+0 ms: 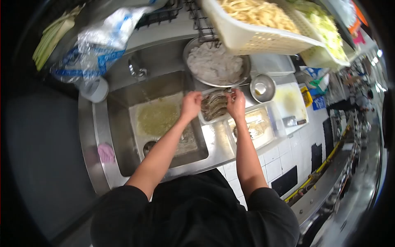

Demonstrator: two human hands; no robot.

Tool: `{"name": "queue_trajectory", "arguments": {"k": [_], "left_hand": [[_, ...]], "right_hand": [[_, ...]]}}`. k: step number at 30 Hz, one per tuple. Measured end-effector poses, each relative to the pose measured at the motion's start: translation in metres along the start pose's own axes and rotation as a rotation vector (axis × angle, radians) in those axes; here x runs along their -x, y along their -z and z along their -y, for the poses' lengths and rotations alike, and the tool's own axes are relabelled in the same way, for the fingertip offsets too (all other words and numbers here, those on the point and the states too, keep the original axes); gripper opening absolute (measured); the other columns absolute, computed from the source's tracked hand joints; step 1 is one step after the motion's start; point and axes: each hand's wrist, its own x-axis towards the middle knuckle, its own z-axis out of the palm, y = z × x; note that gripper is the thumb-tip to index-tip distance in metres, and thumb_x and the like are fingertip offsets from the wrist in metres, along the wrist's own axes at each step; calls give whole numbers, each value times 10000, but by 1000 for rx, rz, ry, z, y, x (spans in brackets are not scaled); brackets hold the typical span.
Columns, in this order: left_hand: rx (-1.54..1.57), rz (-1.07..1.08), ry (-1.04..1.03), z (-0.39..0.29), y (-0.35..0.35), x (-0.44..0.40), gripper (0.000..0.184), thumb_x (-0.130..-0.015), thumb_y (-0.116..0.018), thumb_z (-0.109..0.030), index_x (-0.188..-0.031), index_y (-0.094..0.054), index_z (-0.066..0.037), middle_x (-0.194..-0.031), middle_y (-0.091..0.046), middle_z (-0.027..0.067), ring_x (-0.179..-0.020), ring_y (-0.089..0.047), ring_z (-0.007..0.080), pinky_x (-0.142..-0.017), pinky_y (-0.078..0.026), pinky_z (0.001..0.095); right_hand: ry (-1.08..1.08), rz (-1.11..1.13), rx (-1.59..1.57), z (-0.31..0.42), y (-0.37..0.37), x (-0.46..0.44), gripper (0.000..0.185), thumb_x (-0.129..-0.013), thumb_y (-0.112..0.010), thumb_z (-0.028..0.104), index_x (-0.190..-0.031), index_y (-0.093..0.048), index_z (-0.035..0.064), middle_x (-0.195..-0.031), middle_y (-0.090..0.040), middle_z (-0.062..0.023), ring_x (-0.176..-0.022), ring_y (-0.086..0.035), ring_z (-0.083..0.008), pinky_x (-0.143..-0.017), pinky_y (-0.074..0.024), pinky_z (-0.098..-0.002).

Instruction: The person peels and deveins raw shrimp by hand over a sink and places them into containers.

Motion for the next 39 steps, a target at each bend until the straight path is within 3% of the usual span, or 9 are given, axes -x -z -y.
{"name": "queue_trajectory", "arguments": {"k": [5,8,12,14,16,17,23,28,39], "left_hand": [[939,-535,815,83,155,-16,148,-999,-477,-61,-1038,-598,14,-1026,-681,170,-879,-693,249,-807,-584,347],[987,-293,679,76,216,-17,171,-1003,-494,-76,-1107,-586,24,-1162,-646,191,-996,-680,280,-929,-565,377],[564,382,838,142,244,58,227,-991,-496,-132,-1151,-617,-26,-1013,-701,150,-905,-689,247,-749,-559,368],[111,771,1033,254,222,154,153,-857,-568,-48,-834,-718,-33,-844,-722,161,-708,-691,238,-568,-530,388],[-646,896,996,269,191,239,222,-712,-704,-70,-907,-725,36,-932,-710,247,-848,-716,343,-731,-568,460],[-684,467,999,277,177,284,308,-745,-704,-101,-1018,-703,43,-1004,-692,264,-974,-694,347,-885,-534,464],[-489,163,1590,245,155,254,836,-753,-785,-422,-1403,-359,-116,-1462,-298,202,-1344,-330,445,-966,-464,597],[-1080,404,1198,283,110,305,481,-945,-472,-356,-1250,-549,9,-1360,-375,205,-1280,-362,375,-923,-433,576],[-780,529,1243,255,139,285,363,-846,-602,-241,-1155,-689,-72,-1407,-364,164,-1300,-318,383,-961,-386,607]], "right_hand": [[99,172,-340,80,13,61,60,-899,-645,54,-934,-655,6,-825,-619,-129,-695,-601,-258,-622,-483,-348],[166,367,-466,93,-22,93,51,-897,-639,38,-932,-649,3,-817,-619,-125,-659,-600,-220,-591,-474,-315],[150,689,-453,116,-62,123,73,-890,-638,50,-946,-648,4,-855,-638,-159,-691,-631,-277,-621,-497,-354],[152,781,-399,116,-79,135,83,-892,-634,59,-953,-651,6,-881,-650,-172,-713,-646,-303,-637,-508,-367],[135,980,-246,113,-92,147,113,-898,-626,89,-967,-654,4,-933,-667,-195,-786,-665,-356,-689,-526,-401],[81,1042,-191,112,-97,152,130,-899,-621,105,-974,-659,5,-952,-670,-204,-837,-669,-382,-728,-532,-423],[44,1133,-10,89,-146,200,149,-899,-615,120,-984,-661,6,-926,-684,-201,-844,-671,-391,-765,-531,-438],[66,1218,37,100,-187,225,150,-892,-622,118,-994,-656,14,-864,-691,-199,-818,-683,-381,-739,-534,-415],[-694,728,-1099,150,-341,49,172,-1005,-482,66,-1027,-599,-58,-937,-662,-140,-837,-659,-234,-803,-575,-365]]}}
